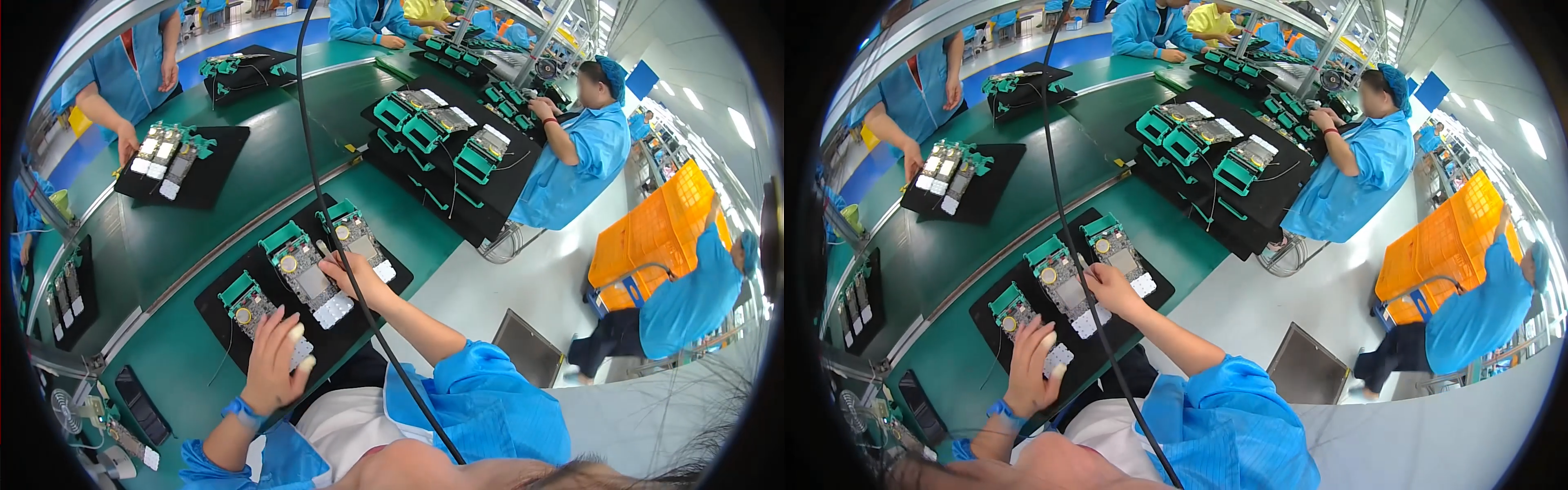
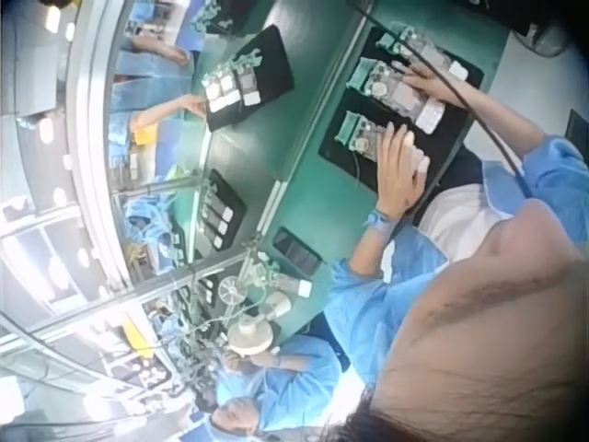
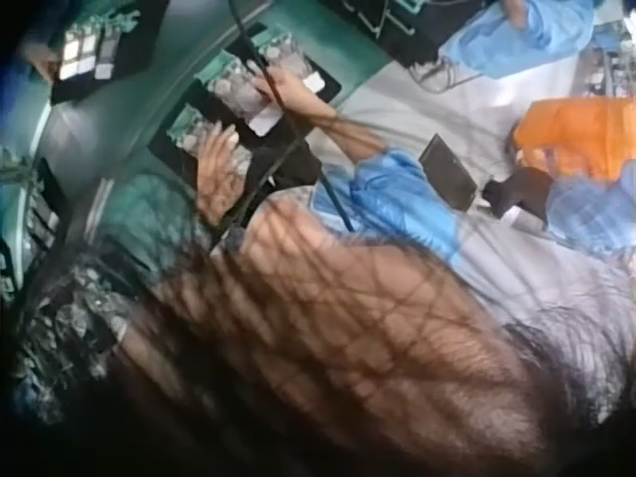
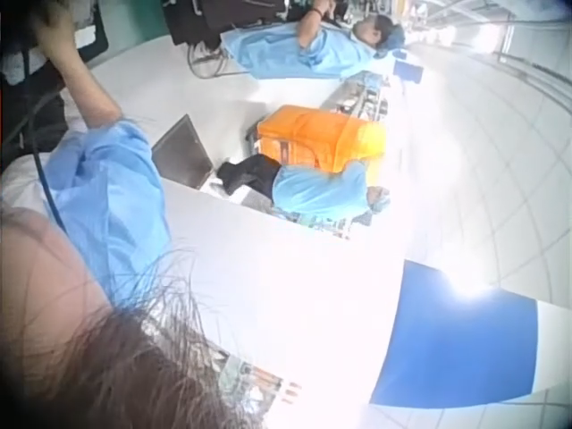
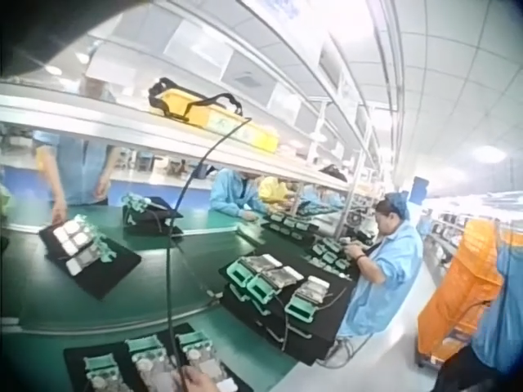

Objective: The person assembles components onto printed circuit boards by attaching plastic housings, connectors, and wires to the boards, using an electric screwdriver to secure the parts.

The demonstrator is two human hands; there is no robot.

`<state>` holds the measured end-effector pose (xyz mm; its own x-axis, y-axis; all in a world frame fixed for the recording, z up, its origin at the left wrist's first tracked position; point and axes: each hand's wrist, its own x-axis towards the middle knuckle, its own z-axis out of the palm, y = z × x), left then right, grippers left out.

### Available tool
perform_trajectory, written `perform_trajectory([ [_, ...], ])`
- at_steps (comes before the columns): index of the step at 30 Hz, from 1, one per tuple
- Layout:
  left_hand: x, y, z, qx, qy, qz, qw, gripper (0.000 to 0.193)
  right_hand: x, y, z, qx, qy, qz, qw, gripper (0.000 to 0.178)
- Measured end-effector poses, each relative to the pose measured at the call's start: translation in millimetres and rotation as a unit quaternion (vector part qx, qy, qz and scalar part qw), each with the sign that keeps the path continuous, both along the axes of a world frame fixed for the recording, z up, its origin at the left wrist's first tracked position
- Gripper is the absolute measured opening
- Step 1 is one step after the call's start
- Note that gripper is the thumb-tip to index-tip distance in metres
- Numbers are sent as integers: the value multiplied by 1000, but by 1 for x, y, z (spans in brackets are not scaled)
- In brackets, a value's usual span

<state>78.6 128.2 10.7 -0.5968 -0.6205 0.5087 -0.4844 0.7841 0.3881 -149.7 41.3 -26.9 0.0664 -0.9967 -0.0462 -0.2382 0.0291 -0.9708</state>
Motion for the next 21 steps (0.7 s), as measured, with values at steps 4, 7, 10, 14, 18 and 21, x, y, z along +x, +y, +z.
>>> perform_trajectory([
  [4,4,-15,-29,19,-135,42,990,46,-8,-2,-3,148,-218,18,965,23],
  [7,11,-21,-32,-4,-125,47,991,39,-14,-1,-4,170,-242,8,955,22],
  [10,7,-29,-31,12,43,108,993,34,-8,6,9,223,-283,38,932,23],
  [14,-30,-49,5,-56,82,176,979,36,5,11,7,267,-398,120,870,21],
  [18,-25,-68,3,-172,52,154,972,36,17,14,4,307,-422,154,839,22],
  [21,-21,-72,7,-206,49,130,969,34,15,14,7,300,-397,136,857,24],
])
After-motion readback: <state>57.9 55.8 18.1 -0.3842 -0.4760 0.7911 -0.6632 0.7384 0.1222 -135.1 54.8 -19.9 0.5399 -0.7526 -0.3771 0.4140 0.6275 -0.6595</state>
